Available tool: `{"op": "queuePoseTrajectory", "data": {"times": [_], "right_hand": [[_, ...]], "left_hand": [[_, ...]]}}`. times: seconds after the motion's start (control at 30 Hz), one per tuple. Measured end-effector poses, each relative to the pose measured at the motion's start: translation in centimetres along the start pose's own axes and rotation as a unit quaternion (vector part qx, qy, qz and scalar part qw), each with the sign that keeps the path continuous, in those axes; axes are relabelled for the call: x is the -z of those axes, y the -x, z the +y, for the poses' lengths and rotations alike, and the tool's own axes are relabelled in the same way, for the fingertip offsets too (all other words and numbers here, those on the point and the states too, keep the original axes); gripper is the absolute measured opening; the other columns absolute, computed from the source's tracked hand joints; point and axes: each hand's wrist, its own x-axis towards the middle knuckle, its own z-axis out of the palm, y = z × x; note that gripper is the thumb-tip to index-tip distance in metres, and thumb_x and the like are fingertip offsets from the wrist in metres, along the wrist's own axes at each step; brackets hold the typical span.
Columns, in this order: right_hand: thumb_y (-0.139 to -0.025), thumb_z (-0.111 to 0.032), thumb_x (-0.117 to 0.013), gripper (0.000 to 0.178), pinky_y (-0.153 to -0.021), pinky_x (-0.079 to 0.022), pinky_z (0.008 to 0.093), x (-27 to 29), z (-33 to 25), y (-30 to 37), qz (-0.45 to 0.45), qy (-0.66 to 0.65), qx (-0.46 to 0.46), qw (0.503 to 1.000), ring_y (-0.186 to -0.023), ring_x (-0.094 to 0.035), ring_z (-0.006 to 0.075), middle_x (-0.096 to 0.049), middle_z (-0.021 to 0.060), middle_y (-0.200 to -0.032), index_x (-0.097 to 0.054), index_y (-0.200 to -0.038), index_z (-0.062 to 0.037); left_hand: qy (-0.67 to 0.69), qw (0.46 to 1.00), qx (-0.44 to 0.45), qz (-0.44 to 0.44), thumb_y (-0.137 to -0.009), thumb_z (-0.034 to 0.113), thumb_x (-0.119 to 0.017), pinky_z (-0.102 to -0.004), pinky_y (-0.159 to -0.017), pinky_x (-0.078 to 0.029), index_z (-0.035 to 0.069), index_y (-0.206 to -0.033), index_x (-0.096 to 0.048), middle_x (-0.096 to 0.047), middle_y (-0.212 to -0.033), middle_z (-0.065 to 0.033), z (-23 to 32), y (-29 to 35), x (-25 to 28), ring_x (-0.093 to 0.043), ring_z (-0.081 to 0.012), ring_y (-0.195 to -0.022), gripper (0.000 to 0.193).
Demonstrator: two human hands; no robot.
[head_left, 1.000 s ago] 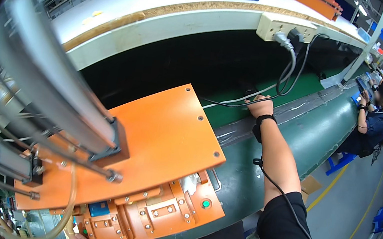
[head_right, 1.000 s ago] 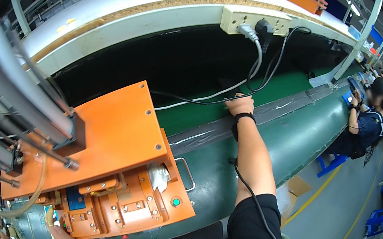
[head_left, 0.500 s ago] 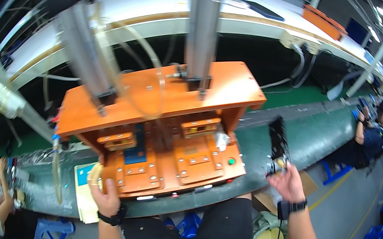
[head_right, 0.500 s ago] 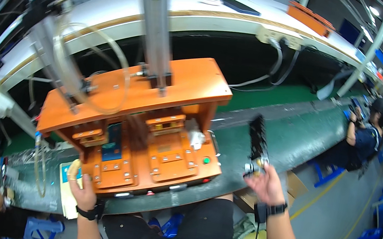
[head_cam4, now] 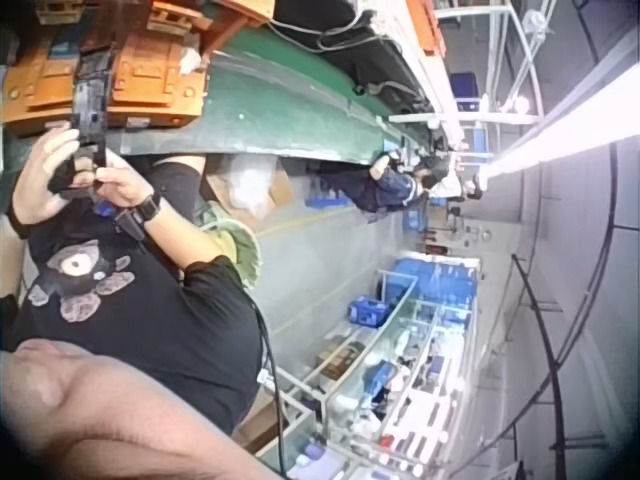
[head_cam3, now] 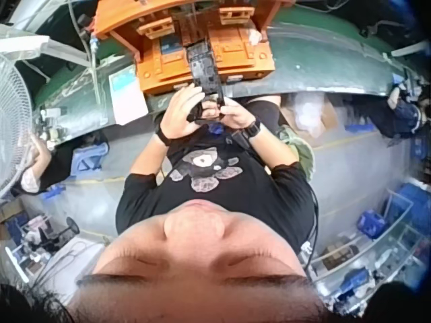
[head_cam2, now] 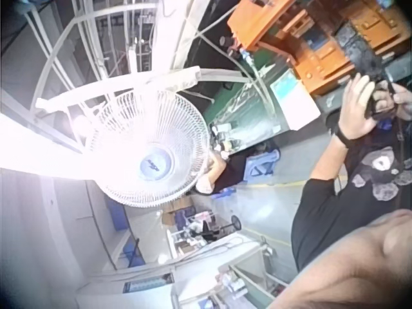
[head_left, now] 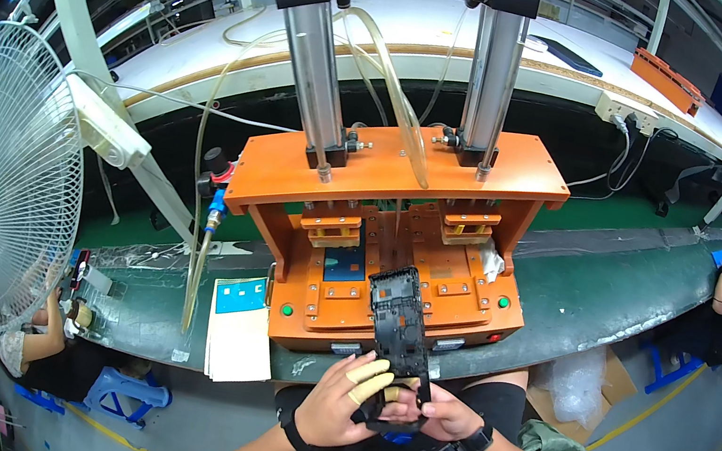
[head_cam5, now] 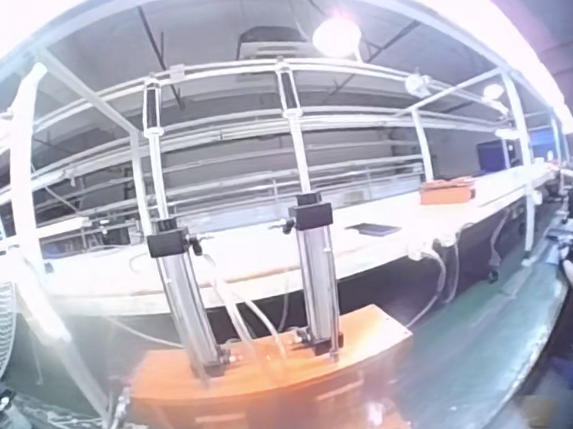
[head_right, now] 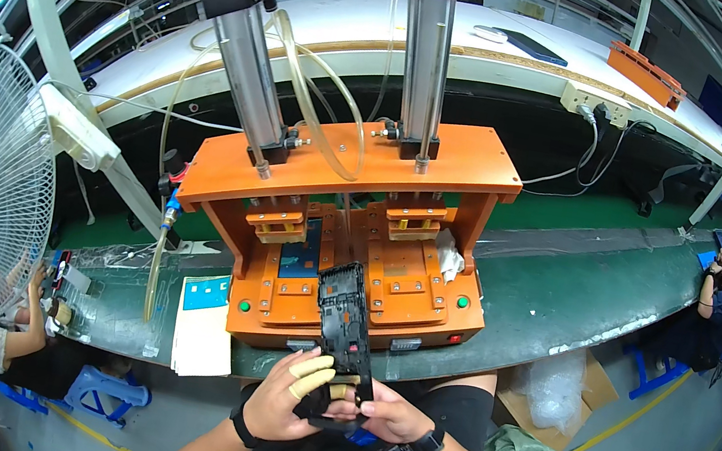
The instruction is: Using a pneumatic press machine to assemble or stamp plastic housing parts on an industrial assembly line.
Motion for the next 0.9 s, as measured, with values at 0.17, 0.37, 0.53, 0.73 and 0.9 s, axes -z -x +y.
{"op": "queuePoseTrajectory", "data": {"times": [0.17,0.37,0.53,0.73,0.9], "right_hand": [[-0.099,-0.049,-0.048,0.066,-0.104,-0.040,0.0419,-0.8,0.0,-3.2,0.052,0.044,-0.001,0.998,-0.125,-0.051,0.0264,-0.051,0.0124,-0.137,-0.032,-0.146,-0.0053],[-0.106,-0.030,-0.032,0.048,-0.100,-0.043,0.0352,0.5,-0.3,-1.7,0.085,0.182,0.000,0.980,-0.118,-0.057,0.0256,-0.055,0.0166,-0.132,-0.037,-0.144,-0.0001],[-0.105,-0.027,-0.036,0.047,-0.098,-0.045,0.0323,2.0,0.1,1.8,0.109,0.214,0.016,0.971,-0.113,-0.060,0.0228,-0.057,0.0150,-0.130,-0.038,-0.143,0.0005],[-0.102,-0.021,-0.047,0.042,-0.093,-0.048,0.0302,3.6,0.2,4.9,0.213,0.239,0.052,0.946,-0.107,-0.063,0.0193,-0.061,0.0123,-0.125,-0.044,-0.140,-0.0012],[-0.101,-0.018,-0.047,0.041,-0.091,-0.048,0.0288,3.7,1.2,4.8,0.235,0.252,0.023,0.938,-0.105,-0.063,0.0175,-0.063,0.0104,-0.122,-0.045,-0.139,-0.0019]], "left_hand": [[0.041,0.999,0.011,0.017,-0.063,0.012,-0.083,-0.0464,-0.106,-0.041,0.004,-0.127,-0.054,-0.056,-0.128,-0.0177,-2.2,-0.8,2.6,-0.050,-0.0399,-0.126,0.071],[-0.005,0.995,0.093,-0.023,-0.065,0.008,-0.078,-0.0403,-0.105,-0.042,0.003,-0.127,-0.053,-0.056,-0.127,-0.0200,-8.3,-3.8,7.3,-0.051,-0.0371,-0.123,0.068],[-0.083,0.988,0.097,-0.085,-0.066,0.010,-0.074,-0.0396,-0.105,-0.040,0.003,-0.128,-0.053,-0.055,-0.124,-0.0189,-10.1,-6.2,9.0,-0.051,-0.0366,-0.119,0.065],[-0.103,0.985,0.064,-0.122,-0.068,0.014,-0.074,-0.0408,-0.104,-0.041,0.002,-0.127,-0.053,-0.056,-0.123,-0.0181,-10.3,-6.9,9.1,-0.052,-0.0360,-0.116,0.064],[-0.121,0.977,0.074,-0.157,-0.069,0.019,-0.076,-0.0415,-0.099,-0.043,0.003,-0.128,-0.053,-0.056,-0.122,-0.0178,-10.1,-6.4,9.0,-0.054,-0.0362,-0.115,0.065]]}}
